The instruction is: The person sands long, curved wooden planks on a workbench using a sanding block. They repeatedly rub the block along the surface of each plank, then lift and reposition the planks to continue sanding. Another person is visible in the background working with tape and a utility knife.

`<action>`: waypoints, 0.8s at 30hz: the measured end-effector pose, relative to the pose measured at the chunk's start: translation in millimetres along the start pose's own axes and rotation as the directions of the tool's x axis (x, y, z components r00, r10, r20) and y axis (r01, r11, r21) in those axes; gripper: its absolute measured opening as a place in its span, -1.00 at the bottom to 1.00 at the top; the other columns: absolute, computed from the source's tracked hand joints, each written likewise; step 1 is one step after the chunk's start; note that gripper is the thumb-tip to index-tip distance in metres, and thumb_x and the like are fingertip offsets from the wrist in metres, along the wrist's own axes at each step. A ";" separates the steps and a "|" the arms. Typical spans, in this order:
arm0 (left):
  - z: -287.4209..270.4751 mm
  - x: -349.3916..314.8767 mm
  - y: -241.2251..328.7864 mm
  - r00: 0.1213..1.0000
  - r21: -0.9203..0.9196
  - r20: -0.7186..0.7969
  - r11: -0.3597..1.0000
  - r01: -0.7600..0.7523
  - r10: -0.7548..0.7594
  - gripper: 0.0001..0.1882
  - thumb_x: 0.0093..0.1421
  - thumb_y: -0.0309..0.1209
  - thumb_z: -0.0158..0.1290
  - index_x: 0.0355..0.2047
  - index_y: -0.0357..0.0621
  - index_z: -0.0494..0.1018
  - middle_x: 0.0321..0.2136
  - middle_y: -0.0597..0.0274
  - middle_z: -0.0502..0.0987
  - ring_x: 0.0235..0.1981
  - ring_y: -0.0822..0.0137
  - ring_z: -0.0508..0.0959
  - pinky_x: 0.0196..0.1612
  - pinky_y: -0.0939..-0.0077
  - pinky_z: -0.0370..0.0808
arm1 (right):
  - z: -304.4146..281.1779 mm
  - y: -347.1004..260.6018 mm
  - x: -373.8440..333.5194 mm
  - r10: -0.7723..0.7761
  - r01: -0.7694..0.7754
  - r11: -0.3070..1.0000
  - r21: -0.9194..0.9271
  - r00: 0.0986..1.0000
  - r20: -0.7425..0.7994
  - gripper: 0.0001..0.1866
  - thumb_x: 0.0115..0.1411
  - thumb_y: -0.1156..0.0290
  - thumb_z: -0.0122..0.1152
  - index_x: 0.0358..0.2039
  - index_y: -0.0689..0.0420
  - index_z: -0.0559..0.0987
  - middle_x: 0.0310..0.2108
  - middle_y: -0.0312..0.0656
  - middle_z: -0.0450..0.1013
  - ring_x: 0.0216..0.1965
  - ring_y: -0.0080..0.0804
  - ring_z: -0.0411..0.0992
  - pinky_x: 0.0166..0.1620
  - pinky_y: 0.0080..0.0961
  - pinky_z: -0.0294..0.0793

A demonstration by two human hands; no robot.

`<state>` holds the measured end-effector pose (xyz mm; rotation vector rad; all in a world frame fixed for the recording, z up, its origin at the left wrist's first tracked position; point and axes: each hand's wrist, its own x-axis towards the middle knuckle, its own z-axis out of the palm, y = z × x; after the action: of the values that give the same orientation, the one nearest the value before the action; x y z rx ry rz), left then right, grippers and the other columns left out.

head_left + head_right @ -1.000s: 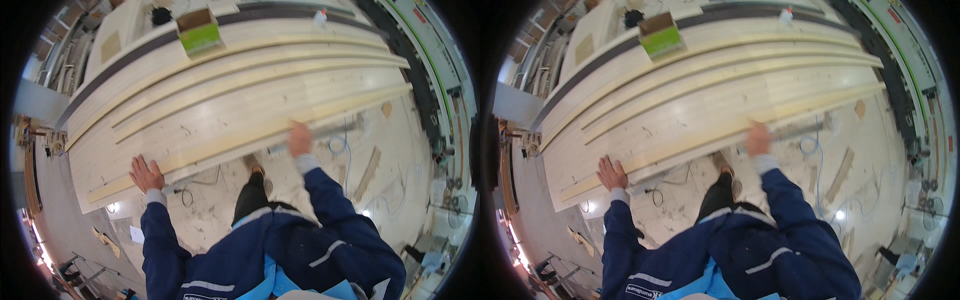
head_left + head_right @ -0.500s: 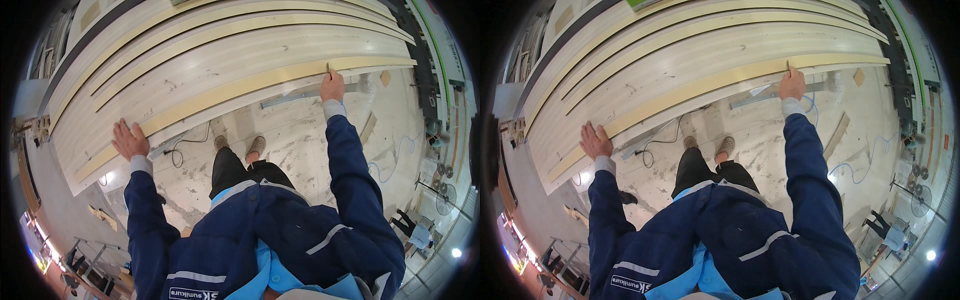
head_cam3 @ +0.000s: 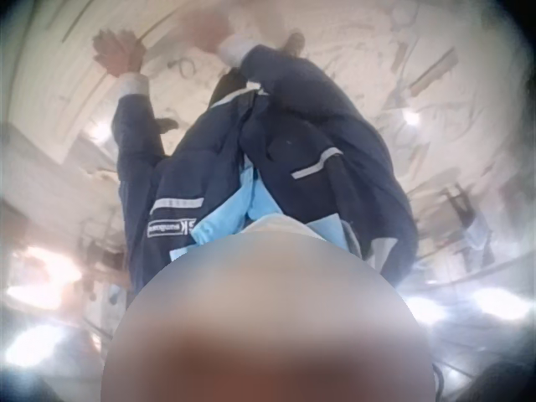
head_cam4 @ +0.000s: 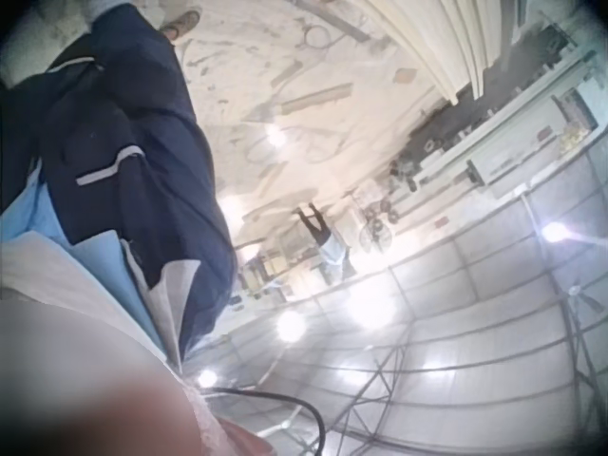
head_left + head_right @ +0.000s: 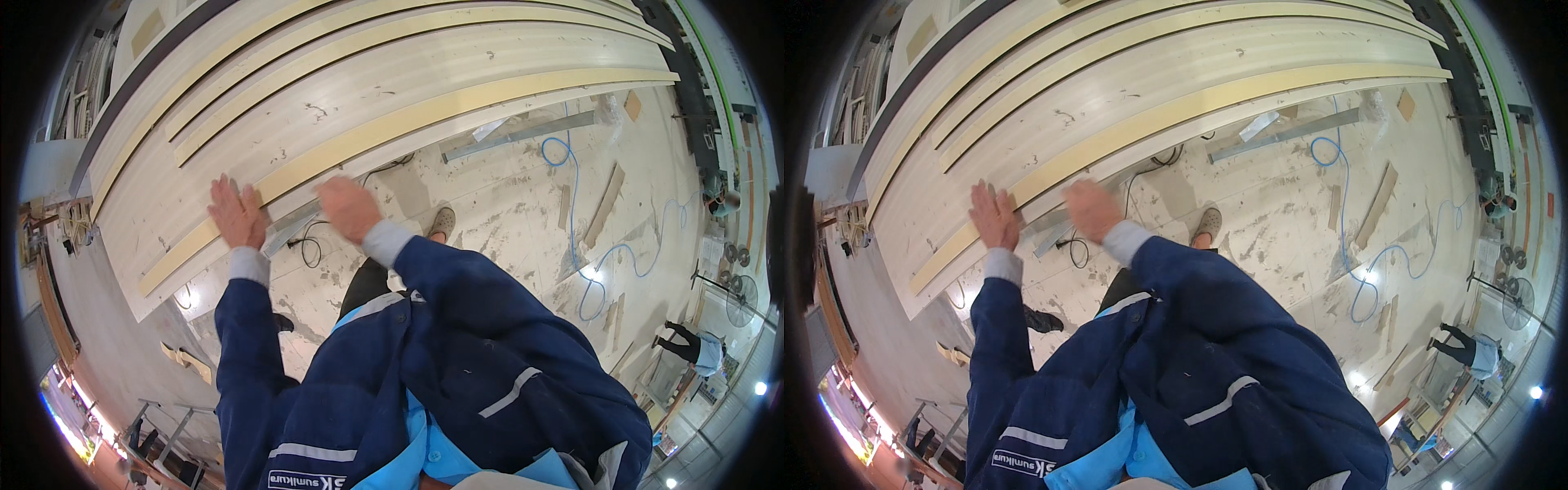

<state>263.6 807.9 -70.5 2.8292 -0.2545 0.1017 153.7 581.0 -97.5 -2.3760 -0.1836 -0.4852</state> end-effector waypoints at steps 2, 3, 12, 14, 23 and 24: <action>-23.5 -2.3 -54.5 0.998 0.202 -0.027 0.977 0.067 -0.063 -0.29 0.33 0.10 -0.26 0.33 -0.12 0.10 0.36 -0.05 0.04 0.40 0.00 -0.05 0.39 -0.05 -0.21 | -48.0 39.2 -3.1 0.210 -0.216 0.936 -0.278 0.976 -0.053 -0.91 0.10 0.50 0.03 -0.37 0.14 0.49 -0.36 -0.05 0.44 -0.25 -0.08 0.44 -0.17 -0.20 0.45; -36.2 -4.0 -83.1 0.995 0.287 -0.072 0.954 0.086 -0.069 -0.28 0.34 0.11 -0.27 0.33 -0.12 0.09 0.36 -0.05 0.03 0.41 -0.01 -0.05 0.39 -0.05 -0.21 | -83.6 68.7 -8.8 0.204 -0.268 0.903 -0.336 0.955 -0.214 -0.91 0.15 0.48 0.03 -0.35 0.16 0.48 -0.38 -0.05 0.44 -0.28 -0.04 0.43 -0.19 -0.20 0.44; -36.9 -23.8 -168.3 0.965 0.247 -0.209 0.946 0.211 -0.161 -0.35 0.35 0.07 -0.28 0.33 0.01 0.13 0.39 0.00 -0.02 0.41 0.01 -0.07 0.39 -0.01 -0.18 | -61.1 71.7 -15.0 0.273 -0.328 0.789 -0.519 0.945 -0.181 -0.87 -0.04 0.48 0.14 -0.40 0.11 0.47 -0.42 -0.14 0.39 -0.31 -0.16 0.41 -0.27 -0.27 0.43; -39.5 -26.0 -167.4 0.965 0.249 -0.154 0.937 0.246 -0.212 -0.37 0.35 0.04 -0.25 0.32 0.02 0.13 0.38 0.00 -0.01 0.41 0.02 -0.06 0.39 0.00 -0.17 | 22.6 -27.8 -16.3 0.156 -0.174 0.870 -0.461 0.985 -0.077 -0.91 0.02 0.50 0.04 -0.41 0.11 0.45 -0.45 -0.07 0.40 -0.34 -0.12 0.42 -0.27 -0.26 0.44; -58.4 -25.3 -153.7 0.972 0.264 -0.105 0.937 0.229 -0.208 -0.33 0.30 0.02 -0.16 0.32 -0.04 0.13 0.37 -0.02 0.02 0.41 0.04 -0.06 0.40 0.02 -0.19 | -32.1 -24.4 -11.5 0.235 -0.235 0.972 -0.014 0.971 0.043 -0.74 0.18 0.42 0.03 -0.11 0.13 0.51 -0.12 -0.07 0.48 -0.09 -0.06 0.43 -0.06 -0.21 0.44; -59.6 -25.8 -153.7 0.972 0.260 -0.091 0.937 0.232 -0.215 -0.32 0.30 0.03 -0.16 0.33 -0.05 0.12 0.38 -0.03 0.01 0.41 0.03 -0.07 0.40 0.02 -0.20 | -65.8 8.5 -24.7 0.398 -0.400 0.917 0.008 0.915 0.066 -0.75 0.22 0.38 0.01 -0.13 0.20 0.50 -0.15 -0.04 0.49 -0.17 -0.06 0.47 -0.14 -0.25 0.47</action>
<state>264.1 974.4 -60.3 3.0947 0.1060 0.1861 113.9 531.1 -67.1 -2.3255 0.2662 -0.2102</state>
